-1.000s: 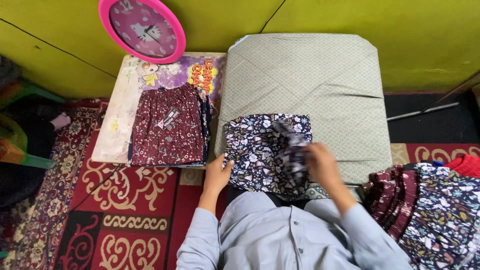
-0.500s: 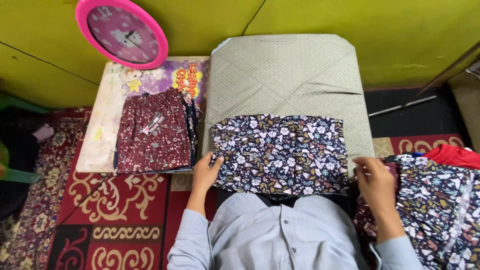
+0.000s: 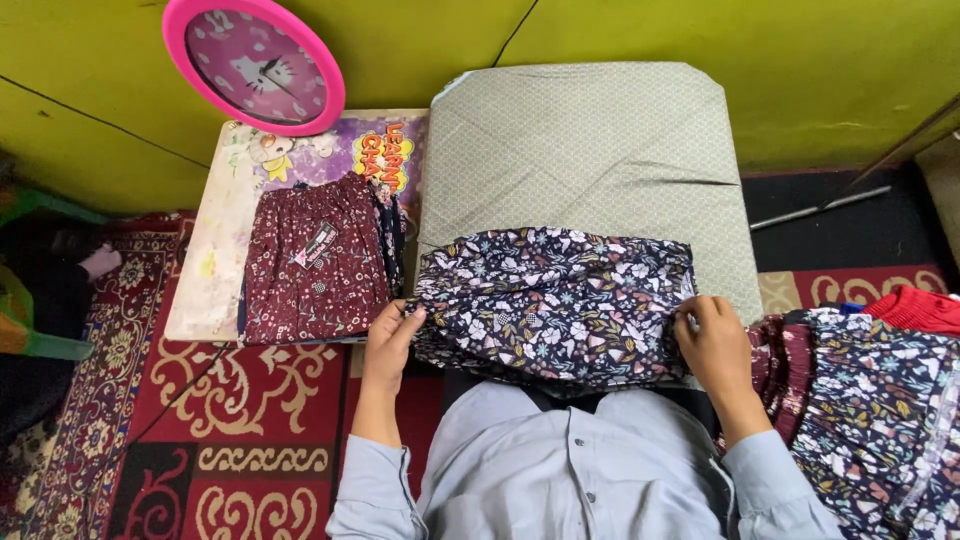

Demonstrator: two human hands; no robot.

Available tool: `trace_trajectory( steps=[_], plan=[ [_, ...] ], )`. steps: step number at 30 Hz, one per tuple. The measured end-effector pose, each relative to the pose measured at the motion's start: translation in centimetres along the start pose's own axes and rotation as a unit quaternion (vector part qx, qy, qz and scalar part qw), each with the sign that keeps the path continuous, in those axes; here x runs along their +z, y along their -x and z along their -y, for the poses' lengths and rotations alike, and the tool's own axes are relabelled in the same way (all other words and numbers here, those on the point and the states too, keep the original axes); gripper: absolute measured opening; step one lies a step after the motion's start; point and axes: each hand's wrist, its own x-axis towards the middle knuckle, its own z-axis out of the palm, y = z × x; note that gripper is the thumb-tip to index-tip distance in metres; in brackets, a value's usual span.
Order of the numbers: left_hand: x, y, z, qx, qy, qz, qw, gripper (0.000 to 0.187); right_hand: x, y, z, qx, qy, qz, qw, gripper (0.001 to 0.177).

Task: Folding patterned pants and stacking them on a table.

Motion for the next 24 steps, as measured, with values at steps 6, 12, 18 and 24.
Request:
trace_trajectory(
  steps=[6,12,18,24],
  plan=[
    [-0.4,-0.1,1.5,-0.015,-0.019,-0.002,1.000,0.012,-2.3,-0.4,0.3,0.067,-0.130,0.006,0.989,0.014],
    [-0.8,-0.2,1.6,-0.012,-0.040,-0.007,0.999,0.013,0.1,0.1,-2.2,0.252,-0.298,0.068,0.918,0.018],
    [-0.3,0.0,0.9,-0.010,-0.040,-0.024,0.999,0.014,-4.9,-0.5,1.7,0.227,-0.429,0.033,0.874,0.031],
    [0.2,0.2,-0.5,-0.019,-0.006,-0.036,0.999,0.015,-5.4,-0.5,-0.1,0.253,-0.513,0.049,0.819,0.028]
  ],
)
